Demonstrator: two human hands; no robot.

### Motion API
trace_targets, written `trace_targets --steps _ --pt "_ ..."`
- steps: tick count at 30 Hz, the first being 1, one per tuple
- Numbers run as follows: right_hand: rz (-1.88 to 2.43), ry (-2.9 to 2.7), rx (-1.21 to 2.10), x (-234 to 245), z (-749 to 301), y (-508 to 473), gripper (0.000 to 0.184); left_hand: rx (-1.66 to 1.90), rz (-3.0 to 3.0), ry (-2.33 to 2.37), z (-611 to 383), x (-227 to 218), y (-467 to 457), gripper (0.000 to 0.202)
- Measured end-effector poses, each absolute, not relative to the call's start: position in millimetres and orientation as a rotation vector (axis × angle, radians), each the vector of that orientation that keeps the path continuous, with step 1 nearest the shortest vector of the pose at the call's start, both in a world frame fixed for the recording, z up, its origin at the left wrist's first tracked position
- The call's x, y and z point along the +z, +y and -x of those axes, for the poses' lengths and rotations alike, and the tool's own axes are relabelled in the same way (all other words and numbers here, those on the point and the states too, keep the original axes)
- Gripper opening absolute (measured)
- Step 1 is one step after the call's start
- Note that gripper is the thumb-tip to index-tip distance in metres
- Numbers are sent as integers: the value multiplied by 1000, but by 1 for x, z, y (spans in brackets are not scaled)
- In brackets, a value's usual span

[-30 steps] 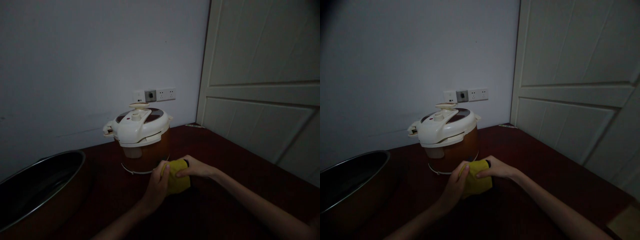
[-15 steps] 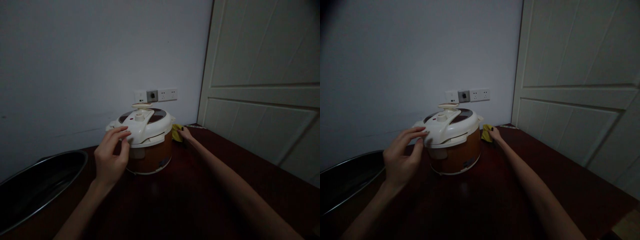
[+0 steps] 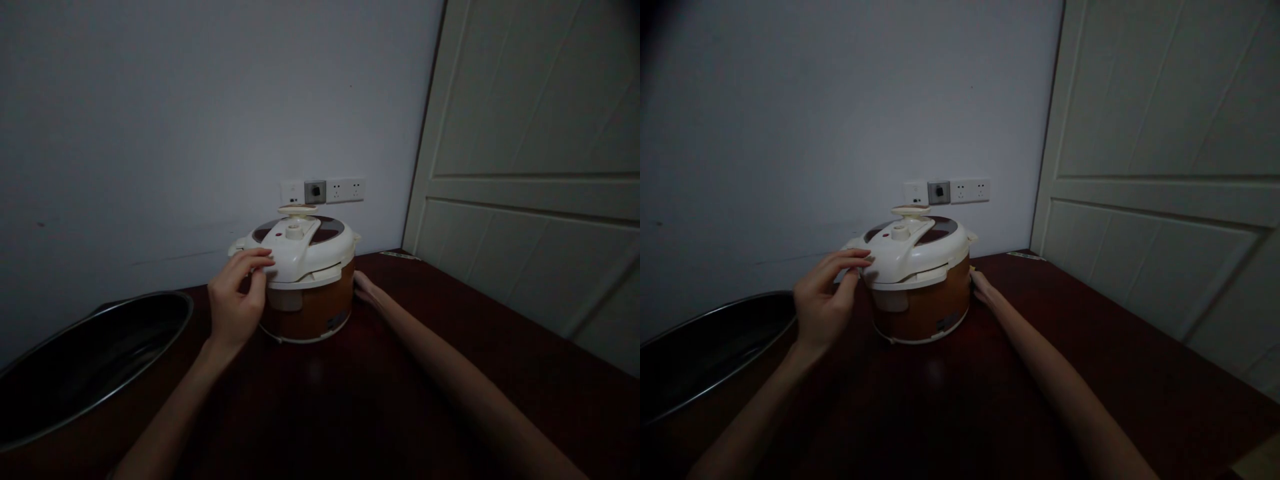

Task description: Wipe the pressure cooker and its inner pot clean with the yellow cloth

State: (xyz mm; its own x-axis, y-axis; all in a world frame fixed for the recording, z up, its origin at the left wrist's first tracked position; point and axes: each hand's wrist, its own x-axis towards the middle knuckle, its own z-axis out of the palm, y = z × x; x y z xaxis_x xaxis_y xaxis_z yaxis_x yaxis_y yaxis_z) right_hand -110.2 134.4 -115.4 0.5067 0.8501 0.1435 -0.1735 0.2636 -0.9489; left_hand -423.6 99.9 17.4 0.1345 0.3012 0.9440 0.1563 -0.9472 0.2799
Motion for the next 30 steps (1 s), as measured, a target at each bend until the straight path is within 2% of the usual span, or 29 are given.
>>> trace_targets --steps 9,19,23,30 --pt "1070 -476 816 -131 141 95 19 1936 -2187 428 418 10 111 23" --pt "1033 -393 799 -136 201 34 21 1969 -2168 439 418 9 113 24" --pt "984 -395 890 -134 228 15 24 1966 -2146 433 417 8 113 25" --pt "984 -292 1166 -125 240 -19 19 2033 -2157 377 416 10 100 24"
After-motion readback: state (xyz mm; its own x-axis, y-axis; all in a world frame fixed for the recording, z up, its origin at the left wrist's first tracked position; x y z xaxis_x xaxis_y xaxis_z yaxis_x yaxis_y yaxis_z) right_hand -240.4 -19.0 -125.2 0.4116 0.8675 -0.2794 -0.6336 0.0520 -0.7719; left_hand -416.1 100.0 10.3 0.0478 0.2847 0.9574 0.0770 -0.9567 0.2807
